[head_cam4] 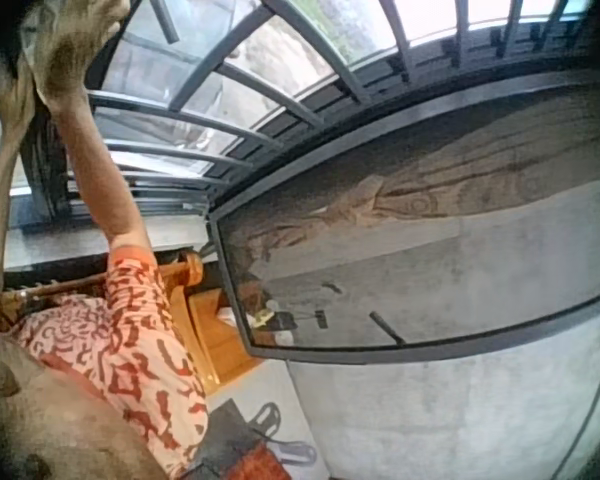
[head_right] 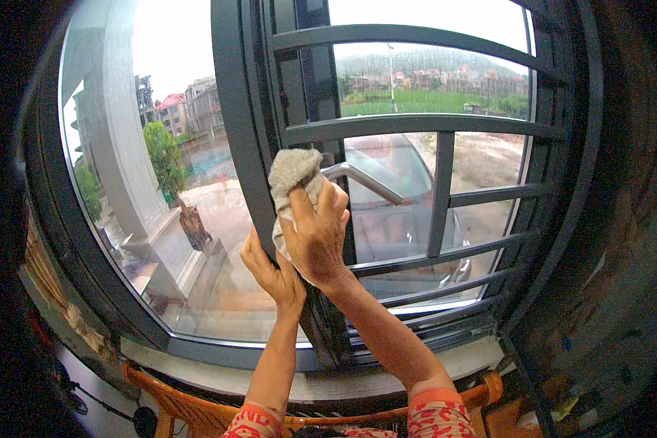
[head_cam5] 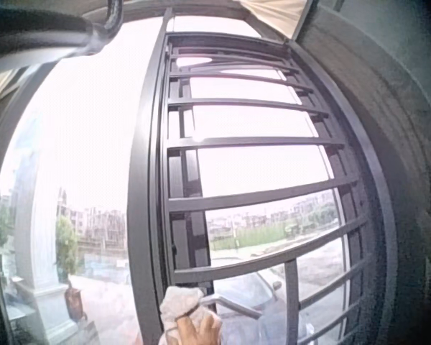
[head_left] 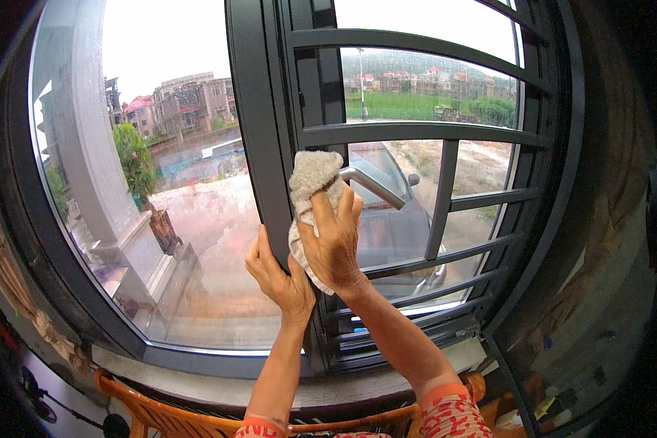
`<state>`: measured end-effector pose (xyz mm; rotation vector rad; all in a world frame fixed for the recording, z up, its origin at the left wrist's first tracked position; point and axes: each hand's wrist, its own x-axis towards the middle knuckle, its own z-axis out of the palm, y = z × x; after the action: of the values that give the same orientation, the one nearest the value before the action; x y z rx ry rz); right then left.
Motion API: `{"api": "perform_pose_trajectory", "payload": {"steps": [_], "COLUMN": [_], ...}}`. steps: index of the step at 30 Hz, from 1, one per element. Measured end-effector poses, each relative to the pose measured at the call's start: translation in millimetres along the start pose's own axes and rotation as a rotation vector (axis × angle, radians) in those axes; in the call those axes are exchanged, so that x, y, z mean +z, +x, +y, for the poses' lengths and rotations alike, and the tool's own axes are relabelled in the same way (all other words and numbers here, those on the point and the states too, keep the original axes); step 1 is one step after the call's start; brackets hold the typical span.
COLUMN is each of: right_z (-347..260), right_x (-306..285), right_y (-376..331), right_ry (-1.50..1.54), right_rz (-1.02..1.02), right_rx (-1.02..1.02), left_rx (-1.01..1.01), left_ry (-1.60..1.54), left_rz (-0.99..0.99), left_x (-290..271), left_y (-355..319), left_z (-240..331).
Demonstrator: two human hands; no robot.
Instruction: The person wipes a wooden bench and then cleans a window frame and screen using a white cloth. They stand on the bench to reach the upper sections of the window, wiping the metal frame and mesh screen thoroughly.
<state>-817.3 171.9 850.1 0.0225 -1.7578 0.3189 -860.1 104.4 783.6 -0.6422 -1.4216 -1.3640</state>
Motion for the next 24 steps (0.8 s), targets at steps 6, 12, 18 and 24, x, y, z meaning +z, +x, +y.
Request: {"api": "perform_pose_trajectory", "payload": {"steps": [6,12,18,24], "right_z": [28,15,-12,-2], "right_x": [6,-42,-50,-79], "right_y": [-32,38,84,101], "right_ry": [0.114,-0.033,-0.377,-0.449], "right_rz": [0.069,0.236,-0.052,-0.198], "right_rx": [0.081,-0.174,-0.049,-0.026], "left_rx": [-0.031,-0.048,-0.025,-0.032], "left_ry": [-0.030,-0.069,-0.063,-0.110], "left_rz": [-0.019,-0.012,-0.011,-0.020], "left_x": [2,0,0,-1], "left_y": [0,0,0,0], "left_z": [4,-3,-1,-4]}}
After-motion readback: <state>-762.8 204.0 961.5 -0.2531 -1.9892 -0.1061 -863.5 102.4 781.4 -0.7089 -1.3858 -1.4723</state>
